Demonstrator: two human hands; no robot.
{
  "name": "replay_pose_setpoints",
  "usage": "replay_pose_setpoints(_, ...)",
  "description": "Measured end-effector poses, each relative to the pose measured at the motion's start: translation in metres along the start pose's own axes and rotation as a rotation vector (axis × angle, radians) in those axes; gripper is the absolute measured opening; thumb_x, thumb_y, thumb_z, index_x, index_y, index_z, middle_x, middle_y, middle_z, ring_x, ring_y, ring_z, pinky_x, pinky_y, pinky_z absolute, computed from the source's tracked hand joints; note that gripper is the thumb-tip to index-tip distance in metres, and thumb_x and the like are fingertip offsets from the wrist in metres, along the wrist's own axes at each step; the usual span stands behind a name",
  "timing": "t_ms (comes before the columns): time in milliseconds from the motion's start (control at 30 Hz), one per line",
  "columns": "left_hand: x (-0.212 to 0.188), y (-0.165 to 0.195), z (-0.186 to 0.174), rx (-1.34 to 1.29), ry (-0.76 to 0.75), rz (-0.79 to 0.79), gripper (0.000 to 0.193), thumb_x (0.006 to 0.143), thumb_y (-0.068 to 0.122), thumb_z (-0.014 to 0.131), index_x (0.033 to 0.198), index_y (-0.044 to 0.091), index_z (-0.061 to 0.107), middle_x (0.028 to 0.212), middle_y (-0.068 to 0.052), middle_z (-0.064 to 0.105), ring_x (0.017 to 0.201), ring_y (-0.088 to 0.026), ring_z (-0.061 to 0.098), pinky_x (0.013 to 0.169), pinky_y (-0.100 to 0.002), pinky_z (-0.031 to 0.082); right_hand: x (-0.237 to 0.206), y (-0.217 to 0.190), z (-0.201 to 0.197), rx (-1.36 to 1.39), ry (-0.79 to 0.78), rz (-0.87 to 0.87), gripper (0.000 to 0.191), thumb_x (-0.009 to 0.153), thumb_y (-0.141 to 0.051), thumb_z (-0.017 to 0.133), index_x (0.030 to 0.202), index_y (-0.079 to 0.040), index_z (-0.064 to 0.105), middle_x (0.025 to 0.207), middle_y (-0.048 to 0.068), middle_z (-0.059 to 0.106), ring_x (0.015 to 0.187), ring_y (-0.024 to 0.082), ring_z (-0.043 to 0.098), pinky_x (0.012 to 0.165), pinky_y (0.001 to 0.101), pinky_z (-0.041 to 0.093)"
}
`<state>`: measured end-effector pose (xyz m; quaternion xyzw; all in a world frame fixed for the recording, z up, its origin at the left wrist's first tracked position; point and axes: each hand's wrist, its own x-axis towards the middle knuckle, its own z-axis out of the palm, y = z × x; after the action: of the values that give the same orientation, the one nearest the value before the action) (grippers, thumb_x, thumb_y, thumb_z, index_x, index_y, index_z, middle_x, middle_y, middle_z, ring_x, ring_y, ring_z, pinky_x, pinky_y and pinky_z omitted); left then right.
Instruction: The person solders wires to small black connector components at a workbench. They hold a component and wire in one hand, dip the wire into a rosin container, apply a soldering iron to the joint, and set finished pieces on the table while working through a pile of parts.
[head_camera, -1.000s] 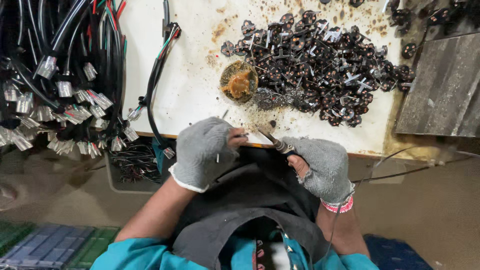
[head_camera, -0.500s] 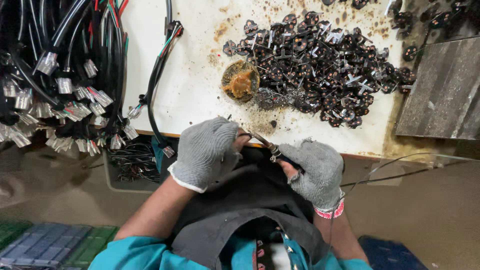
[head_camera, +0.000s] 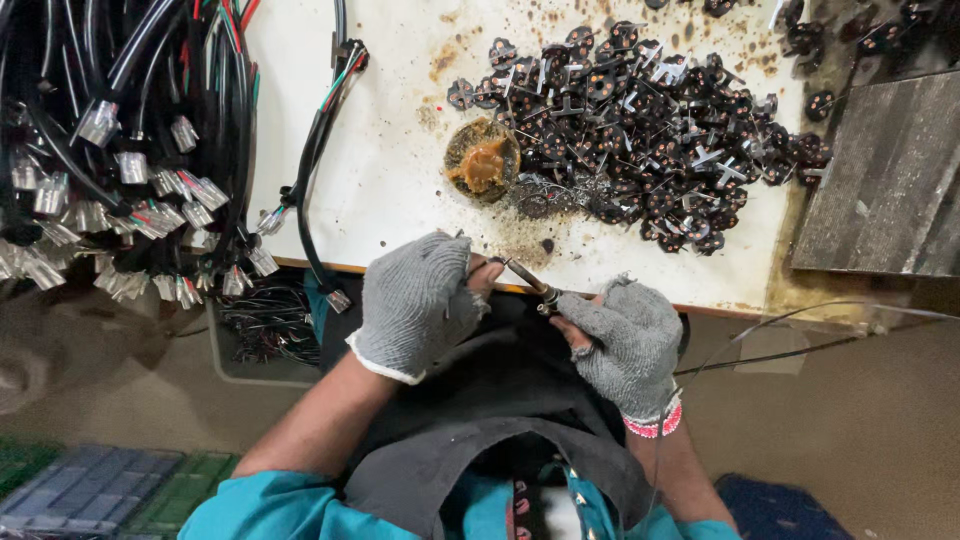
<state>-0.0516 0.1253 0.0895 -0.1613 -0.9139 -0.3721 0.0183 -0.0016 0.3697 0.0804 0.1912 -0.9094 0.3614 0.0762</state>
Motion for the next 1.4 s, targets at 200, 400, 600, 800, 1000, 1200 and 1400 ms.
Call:
replay_pose_setpoints(200, 0.006, -0.014, -0.006, 0.135, 0.104, -0.04, 0.019, 0.091, 0.02, 0.08, 0.084, 0.009, 0.066, 0.074, -0.012, 0.06, 0.068, -0.035, 0.061, 0.06, -0.046, 0.047, 0.002, 0.002, 0.0, 0.007, 0.023, -0.014, 0.029, 0.078, -0.01, 0.085, 0.104, -0.012, 0.073, 0.076, 0.005, 0.061, 0.07, 0.029, 0.061, 0.066, 0.0427, 0.048)
replay_pose_setpoints(400, 0.001, -0.011, -0.006, -0.092, 0.006, 0.04, 0.017, 0.09, 0.019, 0.08, 0.088, 0.009, 0.068, 0.077, -0.011, 0.062, 0.07, -0.034, 0.063, 0.062, -0.045, 0.049, 0.005, 0.001, 0.003, 0.018, 0.004, -0.004, 0.03, 0.075, -0.006, 0.08, 0.105, -0.011, 0.076, 0.074, 0.006, 0.059, 0.071, 0.029, 0.061, 0.07, 0.0436, 0.051)
replay_pose_setpoints(600, 0.006, -0.014, -0.005, 0.029, 0.117, -0.056, 0.017, 0.089, 0.016, 0.083, 0.088, 0.008, 0.068, 0.079, -0.012, 0.065, 0.072, -0.034, 0.064, 0.065, -0.044, 0.05, 0.003, 0.002, 0.0, 0.017, -0.002, 0.015, 0.027, 0.074, -0.009, 0.081, 0.101, -0.009, 0.077, 0.071, 0.007, 0.059, 0.068, 0.03, 0.061, 0.065, 0.044, 0.047)
replay_pose_setpoints(800, -0.002, -0.019, -0.014, -0.156, 0.117, 0.003, 0.017, 0.088, 0.015, 0.083, 0.099, 0.01, 0.072, 0.087, -0.009, 0.071, 0.078, -0.028, 0.07, 0.07, -0.039, 0.055, 0.005, 0.004, -0.005, -0.003, -0.02, 0.071, 0.027, 0.094, -0.026, 0.073, 0.11, -0.004, 0.073, 0.083, 0.011, 0.068, 0.074, 0.033, 0.066, 0.069, 0.0424, 0.051)
replay_pose_setpoints(1000, -0.005, -0.018, -0.003, -0.251, -0.013, 0.124, 0.024, 0.083, 0.009, 0.08, 0.106, 0.012, 0.075, 0.088, -0.01, 0.073, 0.081, -0.029, 0.072, 0.072, -0.039, 0.057, 0.007, 0.005, -0.011, 0.108, -0.116, 0.16, 0.024, 0.099, -0.024, 0.066, 0.11, -0.004, 0.073, 0.078, 0.004, 0.07, 0.07, 0.027, 0.068, 0.067, 0.0397, 0.052)
replay_pose_setpoints(1200, -0.005, -0.018, 0.006, -0.288, -0.034, 0.156, 0.03, 0.078, 0.005, 0.076, 0.107, 0.011, 0.073, 0.092, -0.011, 0.072, 0.086, -0.031, 0.071, 0.075, -0.04, 0.057, 0.01, 0.021, -0.025, 0.205, -0.327, 0.127, 0.019, 0.097, -0.025, 0.06, 0.097, -0.01, 0.073, 0.072, 0.002, 0.067, 0.067, 0.027, 0.066, 0.064, 0.0407, 0.05)
replay_pose_setpoints(1400, -0.007, -0.019, 0.008, -0.274, 0.085, 0.09, 0.03, 0.081, 0.001, 0.075, 0.11, 0.011, 0.072, 0.095, -0.008, 0.074, 0.087, -0.028, 0.073, 0.078, -0.038, 0.058, 0.011, 0.032, -0.031, 0.191, -0.385, 0.02, 0.024, 0.096, -0.028, 0.06, 0.082, -0.009, 0.066, 0.072, 0.009, 0.06, 0.069, 0.035, 0.06, 0.065, 0.045, 0.046)
